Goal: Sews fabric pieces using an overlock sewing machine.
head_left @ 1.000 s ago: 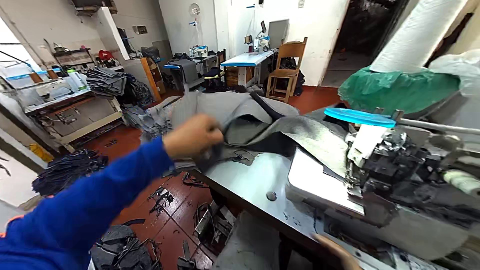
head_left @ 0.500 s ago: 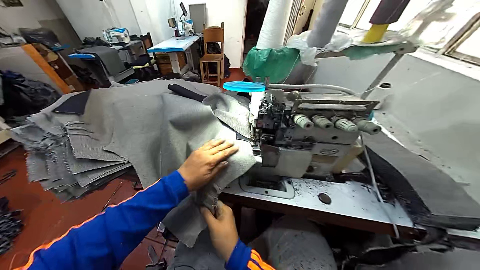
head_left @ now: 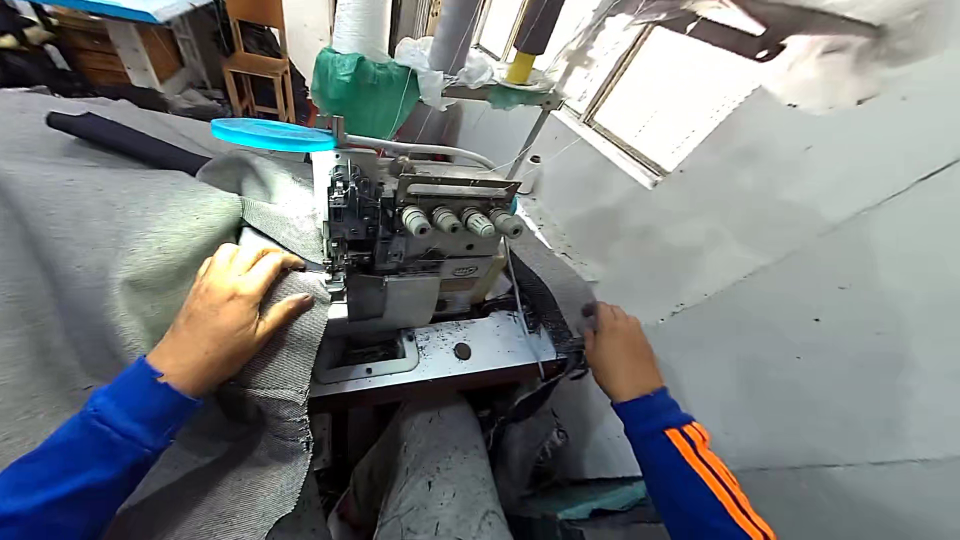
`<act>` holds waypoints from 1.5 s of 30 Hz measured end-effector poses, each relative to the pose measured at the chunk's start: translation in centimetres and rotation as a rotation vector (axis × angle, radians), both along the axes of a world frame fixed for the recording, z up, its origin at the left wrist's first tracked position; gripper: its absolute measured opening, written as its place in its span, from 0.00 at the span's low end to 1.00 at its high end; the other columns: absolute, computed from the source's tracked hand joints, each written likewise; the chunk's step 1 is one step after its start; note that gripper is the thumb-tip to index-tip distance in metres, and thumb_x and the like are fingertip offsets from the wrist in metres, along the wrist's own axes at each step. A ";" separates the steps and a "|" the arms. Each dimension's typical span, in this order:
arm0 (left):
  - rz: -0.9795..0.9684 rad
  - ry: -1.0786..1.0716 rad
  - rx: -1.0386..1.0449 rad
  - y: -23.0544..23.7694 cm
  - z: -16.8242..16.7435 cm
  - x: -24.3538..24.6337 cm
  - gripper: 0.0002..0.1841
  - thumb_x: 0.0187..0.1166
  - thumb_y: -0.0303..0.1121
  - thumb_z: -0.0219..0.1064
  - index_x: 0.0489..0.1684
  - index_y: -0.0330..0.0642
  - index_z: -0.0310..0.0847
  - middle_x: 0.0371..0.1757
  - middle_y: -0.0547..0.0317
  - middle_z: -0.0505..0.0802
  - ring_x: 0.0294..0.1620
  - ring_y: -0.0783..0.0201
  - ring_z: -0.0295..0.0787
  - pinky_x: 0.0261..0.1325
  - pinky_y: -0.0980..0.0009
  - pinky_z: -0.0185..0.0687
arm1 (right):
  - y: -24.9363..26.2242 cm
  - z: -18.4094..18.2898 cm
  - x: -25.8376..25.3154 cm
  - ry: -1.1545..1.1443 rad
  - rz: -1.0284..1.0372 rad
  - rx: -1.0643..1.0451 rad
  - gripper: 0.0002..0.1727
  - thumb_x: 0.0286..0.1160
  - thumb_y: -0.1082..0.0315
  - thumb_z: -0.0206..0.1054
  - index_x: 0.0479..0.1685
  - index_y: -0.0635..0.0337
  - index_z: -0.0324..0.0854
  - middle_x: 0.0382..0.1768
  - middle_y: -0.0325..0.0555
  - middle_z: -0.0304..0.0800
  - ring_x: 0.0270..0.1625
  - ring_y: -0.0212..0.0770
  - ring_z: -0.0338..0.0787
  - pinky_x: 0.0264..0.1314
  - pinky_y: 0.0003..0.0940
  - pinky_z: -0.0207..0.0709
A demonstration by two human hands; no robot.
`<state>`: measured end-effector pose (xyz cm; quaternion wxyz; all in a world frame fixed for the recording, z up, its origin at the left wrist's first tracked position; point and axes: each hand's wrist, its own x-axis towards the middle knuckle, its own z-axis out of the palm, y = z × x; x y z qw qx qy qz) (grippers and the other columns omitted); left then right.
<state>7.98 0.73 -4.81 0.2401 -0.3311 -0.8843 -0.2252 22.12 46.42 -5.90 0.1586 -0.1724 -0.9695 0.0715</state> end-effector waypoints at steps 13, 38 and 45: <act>-0.148 -0.018 0.004 -0.5 0.5 -0.2 0.17 0.79 0.45 0.62 0.41 0.39 0.89 0.49 0.51 0.91 0.56 0.50 0.87 0.59 0.49 0.80 | 1.2 3.6 -2.3 -0.202 0.247 0.184 0.11 0.73 0.75 0.72 0.48 0.76 0.82 0.38 0.72 0.89 0.40 0.75 0.91 0.39 0.75 0.80; -0.263 -0.198 0.173 -2.1 2.7 -0.5 0.07 0.72 0.37 0.73 0.31 0.45 0.87 0.28 0.69 0.88 0.31 0.77 0.84 0.38 0.75 0.82 | -5.7 6.3 -0.8 0.156 0.525 0.041 0.32 0.44 0.67 0.89 0.54 0.70 0.85 0.42 0.66 0.90 0.42 0.71 0.90 0.42 0.71 0.82; -0.149 -0.119 0.191 -1.9 -0.5 -1.1 0.16 0.74 0.50 0.65 0.36 0.48 0.90 0.41 0.69 0.90 0.50 0.70 0.84 0.56 0.65 0.78 | 2.5 -1.2 2.6 -0.003 0.296 0.051 0.45 0.34 0.84 0.88 0.69 0.58 0.85 0.72 0.74 0.78 0.64 0.83 0.82 0.59 0.78 0.77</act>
